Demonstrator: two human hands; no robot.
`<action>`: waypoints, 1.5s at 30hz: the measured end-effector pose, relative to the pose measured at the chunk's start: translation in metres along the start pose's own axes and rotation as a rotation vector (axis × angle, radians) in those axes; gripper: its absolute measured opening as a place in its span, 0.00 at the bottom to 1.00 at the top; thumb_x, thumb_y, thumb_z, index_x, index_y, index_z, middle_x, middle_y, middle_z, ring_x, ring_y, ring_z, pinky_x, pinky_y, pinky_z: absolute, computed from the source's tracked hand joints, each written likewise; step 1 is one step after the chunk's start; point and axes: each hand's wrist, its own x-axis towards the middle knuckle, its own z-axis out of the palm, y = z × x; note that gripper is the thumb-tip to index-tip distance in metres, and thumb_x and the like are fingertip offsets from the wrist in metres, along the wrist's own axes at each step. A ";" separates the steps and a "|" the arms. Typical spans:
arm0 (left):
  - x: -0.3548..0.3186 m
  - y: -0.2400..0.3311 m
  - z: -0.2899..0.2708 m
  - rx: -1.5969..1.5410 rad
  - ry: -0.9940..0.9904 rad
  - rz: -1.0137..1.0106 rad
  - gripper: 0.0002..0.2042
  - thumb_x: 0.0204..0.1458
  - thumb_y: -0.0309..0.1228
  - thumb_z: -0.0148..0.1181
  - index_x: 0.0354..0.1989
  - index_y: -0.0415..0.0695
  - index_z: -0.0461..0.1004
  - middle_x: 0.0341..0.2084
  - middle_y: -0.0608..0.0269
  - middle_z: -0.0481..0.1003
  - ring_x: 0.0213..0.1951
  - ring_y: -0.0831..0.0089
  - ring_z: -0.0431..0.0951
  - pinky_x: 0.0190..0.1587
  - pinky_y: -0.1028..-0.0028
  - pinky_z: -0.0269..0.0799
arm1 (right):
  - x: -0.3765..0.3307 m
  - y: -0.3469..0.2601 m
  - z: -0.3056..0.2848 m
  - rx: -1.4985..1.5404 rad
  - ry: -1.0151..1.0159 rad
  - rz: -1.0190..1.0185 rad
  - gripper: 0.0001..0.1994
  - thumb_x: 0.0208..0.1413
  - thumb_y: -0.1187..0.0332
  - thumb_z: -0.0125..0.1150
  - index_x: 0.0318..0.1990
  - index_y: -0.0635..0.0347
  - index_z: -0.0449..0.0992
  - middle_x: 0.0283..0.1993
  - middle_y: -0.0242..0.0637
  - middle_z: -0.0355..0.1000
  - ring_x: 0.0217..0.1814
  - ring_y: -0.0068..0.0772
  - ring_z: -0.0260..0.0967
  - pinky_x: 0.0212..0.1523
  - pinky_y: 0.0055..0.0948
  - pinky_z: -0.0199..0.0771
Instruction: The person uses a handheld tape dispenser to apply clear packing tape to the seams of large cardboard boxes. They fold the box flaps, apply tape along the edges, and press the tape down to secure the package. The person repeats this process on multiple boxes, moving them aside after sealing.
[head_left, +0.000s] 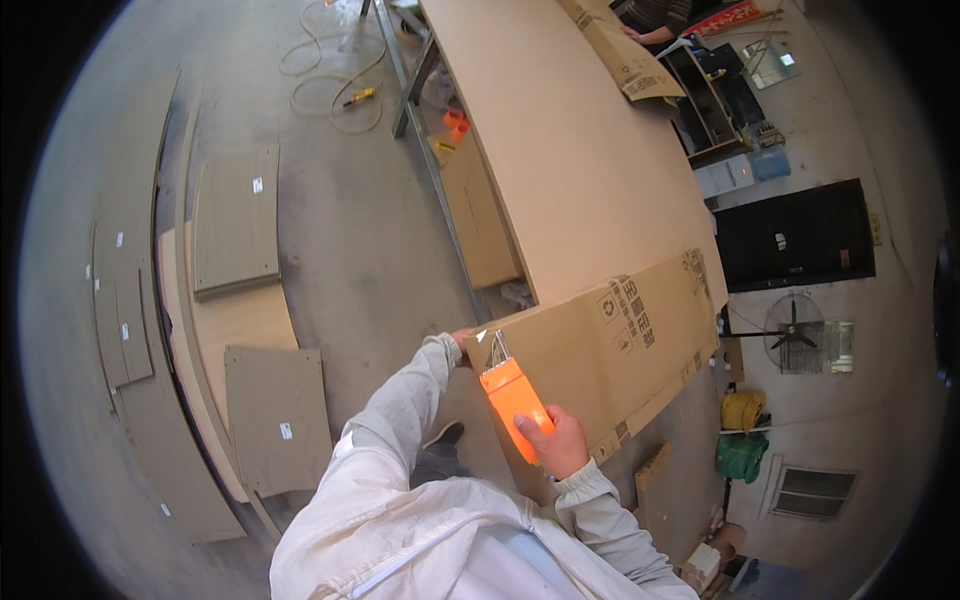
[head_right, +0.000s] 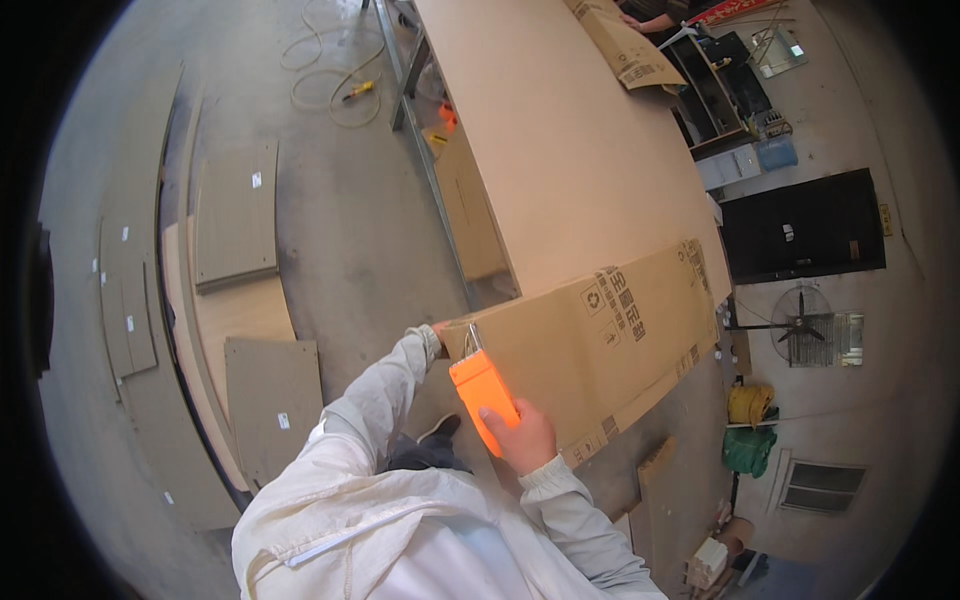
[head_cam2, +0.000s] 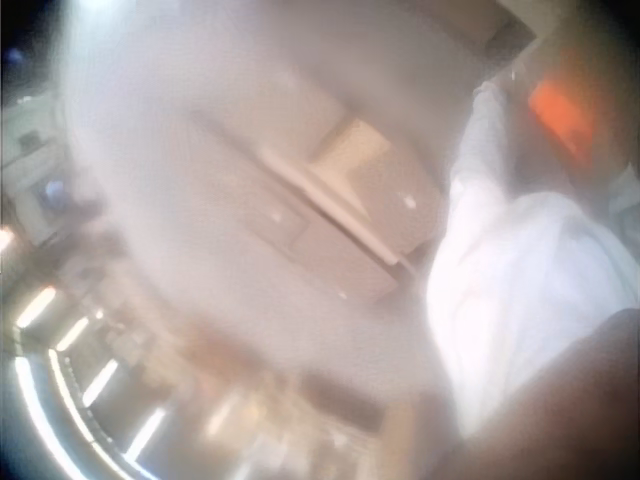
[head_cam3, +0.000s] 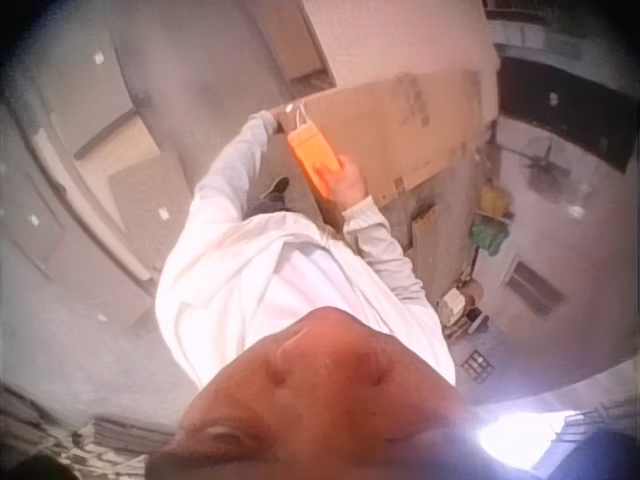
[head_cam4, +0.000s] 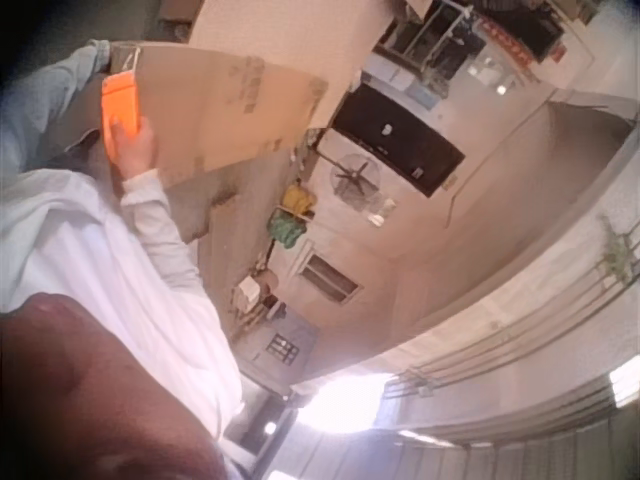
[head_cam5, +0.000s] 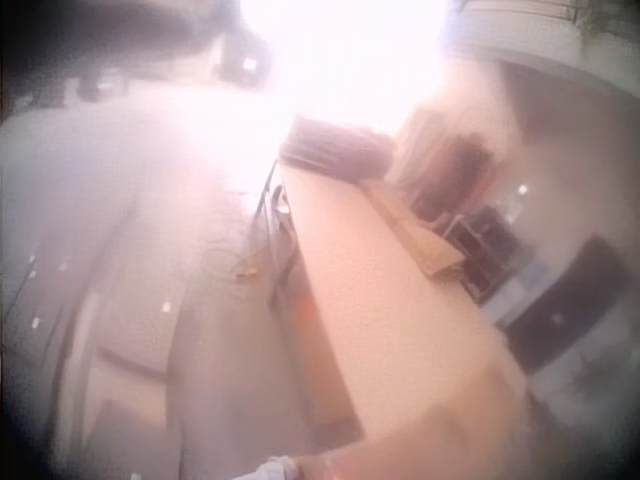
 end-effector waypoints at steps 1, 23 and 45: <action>-0.005 0.000 0.000 -0.036 -0.001 -0.064 0.13 0.60 0.36 0.53 0.45 0.48 0.83 0.39 0.55 0.83 0.34 0.60 0.82 0.28 0.64 0.79 | 0.001 0.003 0.002 -0.007 -0.009 -0.003 0.22 0.54 0.53 0.68 0.42 0.67 0.79 0.36 0.44 0.80 0.37 0.38 0.78 0.41 0.35 0.76; -0.101 0.246 0.034 0.561 0.459 -0.247 0.41 0.57 0.67 0.40 0.55 0.37 0.76 0.56 0.42 0.73 0.61 0.49 0.71 0.64 0.60 0.63 | -0.092 0.130 0.004 -0.168 0.092 -0.067 0.27 0.50 0.44 0.65 0.46 0.58 0.77 0.40 0.50 0.79 0.45 0.55 0.76 0.45 0.48 0.74; -0.156 0.115 0.222 0.933 1.072 0.535 0.28 0.62 0.39 0.50 0.69 0.39 0.59 0.72 0.40 0.48 0.73 0.46 0.46 0.73 0.54 0.41 | -0.208 0.393 0.020 0.033 0.154 -0.218 0.28 0.51 0.44 0.63 0.51 0.55 0.74 0.36 0.49 0.78 0.37 0.58 0.76 0.38 0.51 0.75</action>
